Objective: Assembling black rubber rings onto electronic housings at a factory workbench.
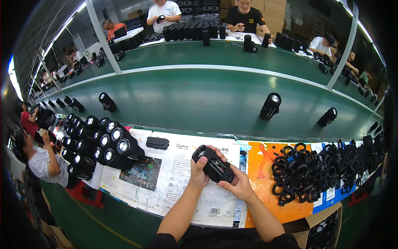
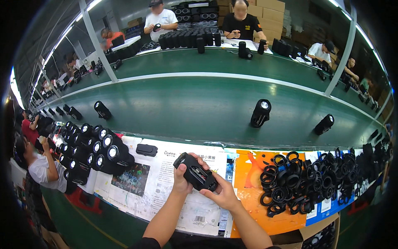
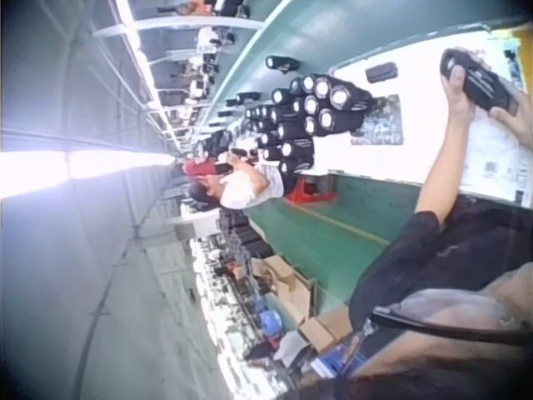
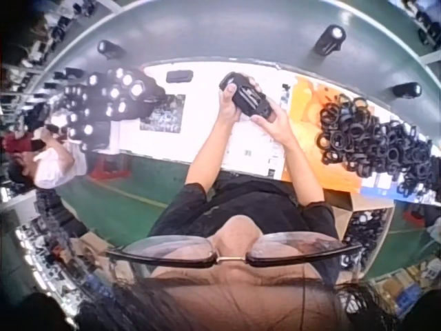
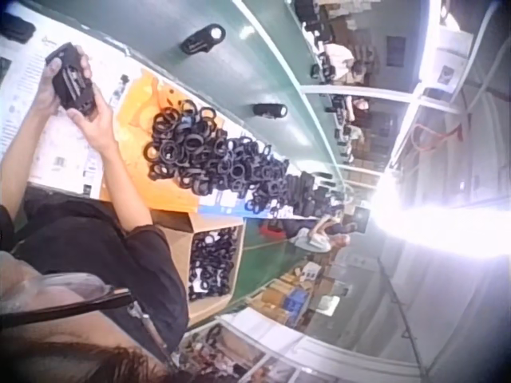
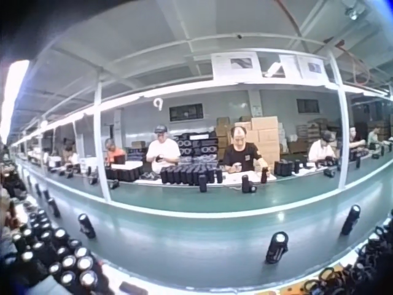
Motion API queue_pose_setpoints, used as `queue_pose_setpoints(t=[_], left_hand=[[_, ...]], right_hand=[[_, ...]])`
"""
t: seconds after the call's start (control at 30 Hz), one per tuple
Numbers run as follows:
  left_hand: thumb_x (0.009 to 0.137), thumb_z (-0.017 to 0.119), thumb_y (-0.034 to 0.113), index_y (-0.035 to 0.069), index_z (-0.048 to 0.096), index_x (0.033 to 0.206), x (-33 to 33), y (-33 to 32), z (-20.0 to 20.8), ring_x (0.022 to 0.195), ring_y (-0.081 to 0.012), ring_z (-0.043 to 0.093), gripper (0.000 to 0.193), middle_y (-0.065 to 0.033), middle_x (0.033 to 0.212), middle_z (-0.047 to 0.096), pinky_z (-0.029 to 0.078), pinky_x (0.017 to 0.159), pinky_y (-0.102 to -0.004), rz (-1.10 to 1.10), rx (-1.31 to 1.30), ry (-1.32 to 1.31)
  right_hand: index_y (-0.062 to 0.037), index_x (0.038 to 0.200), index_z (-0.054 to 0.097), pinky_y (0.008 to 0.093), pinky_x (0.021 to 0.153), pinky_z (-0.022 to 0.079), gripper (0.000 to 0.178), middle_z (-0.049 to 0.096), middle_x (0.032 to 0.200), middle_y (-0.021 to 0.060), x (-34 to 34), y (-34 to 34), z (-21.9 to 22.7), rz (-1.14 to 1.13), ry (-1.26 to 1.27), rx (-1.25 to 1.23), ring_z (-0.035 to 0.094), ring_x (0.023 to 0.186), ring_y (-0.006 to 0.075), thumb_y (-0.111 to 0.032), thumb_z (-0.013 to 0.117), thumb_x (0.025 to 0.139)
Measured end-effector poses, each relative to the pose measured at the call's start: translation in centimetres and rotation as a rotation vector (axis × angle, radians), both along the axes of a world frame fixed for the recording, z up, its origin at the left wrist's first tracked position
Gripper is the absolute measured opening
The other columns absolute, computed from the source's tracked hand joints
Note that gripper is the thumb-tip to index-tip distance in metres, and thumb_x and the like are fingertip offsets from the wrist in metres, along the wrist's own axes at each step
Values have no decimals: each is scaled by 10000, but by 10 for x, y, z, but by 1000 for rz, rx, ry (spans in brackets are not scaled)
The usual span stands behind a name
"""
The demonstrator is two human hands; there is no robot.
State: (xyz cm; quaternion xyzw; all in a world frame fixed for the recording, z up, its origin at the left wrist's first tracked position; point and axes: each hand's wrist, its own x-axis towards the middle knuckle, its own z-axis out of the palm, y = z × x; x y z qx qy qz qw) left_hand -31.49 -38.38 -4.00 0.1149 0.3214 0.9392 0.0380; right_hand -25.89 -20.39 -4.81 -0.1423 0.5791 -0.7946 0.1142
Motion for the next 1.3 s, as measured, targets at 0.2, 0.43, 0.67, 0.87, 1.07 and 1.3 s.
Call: queue_pose_setpoints(t=[0.2, 0.43, 0.67, 0.87, 1.07, 1.3], left_hand=[[922, 834, 526, 45, 620, 1260, 1, 5, -4, 1033, -320, 722, 625, -143, 1085, 684, 632, 960, -496, 22, 26, -58], [898, 838, 592, 61, 605, 1243, -2, 14, -9, 1026, -322, 730, 675, -126, 1072, 677, 630, 953, -494, 15, -16, -83], [950, 853, 475, 26, 531, 1400, 2, 19, 4, 1073, -301, 733, 712, -125, 1190, 660, 635, 990, -476, 102, -22, -51], [911, 908, 382, 17, 581, 1314, 3, 22, 5, 972, -254, 750, 635, -103, 1116, 694, 662, 855, -418, 41, -263, 32], [802, 977, 76, 29, 592, 1363, 8, 19, 10, 1025, -205, 743, 682, -91, 1134, 726, 630, 925, -367, -103, -357, 46], [808, 996, 250, 21, 583, 1406, 9, 11, 8, 1081, -242, 748, 763, -110, 1175, 732, 624, 976, -401, -151, -394, 40]], right_hand=[[124, 1597, 407, 364, 1150, 528, 846, 599, 1447, 155, -1, 0, -3, -13, 46, 80, 628, 1324, 212, -70, 892, 932], [110, 1593, 430, 355, 1141, 522, 819, 625, 1414, 141, 1, 5, -2, -54, 52, 83, 628, 1307, 196, -103, 887, 947], [81, 1634, 389, 370, 1152, 520, 866, 614, 1445, 151, -2, -1, -2, -119, 25, 223, 619, 1324, 188, -178, 880, 969], [-54, 1158, 796, 428, 1030, 557, 182, 769, 1240, 133, -6, 94, 41, -466, 534, 831, 716, 1130, 329, -168, 745, 1026], [-71, 1080, 820, 430, 1032, 516, 155, 741, 1107, 120, -1, 175, 106, -287, 528, 1495, 636, 1134, 348, -153, 791, 951], [-141, 1076, 819, 435, 1002, 483, 122, 678, 1030, 78, -25, 153, 125, 13, 658, 1528, 602, 1110, 328, -151, 736, 987]])
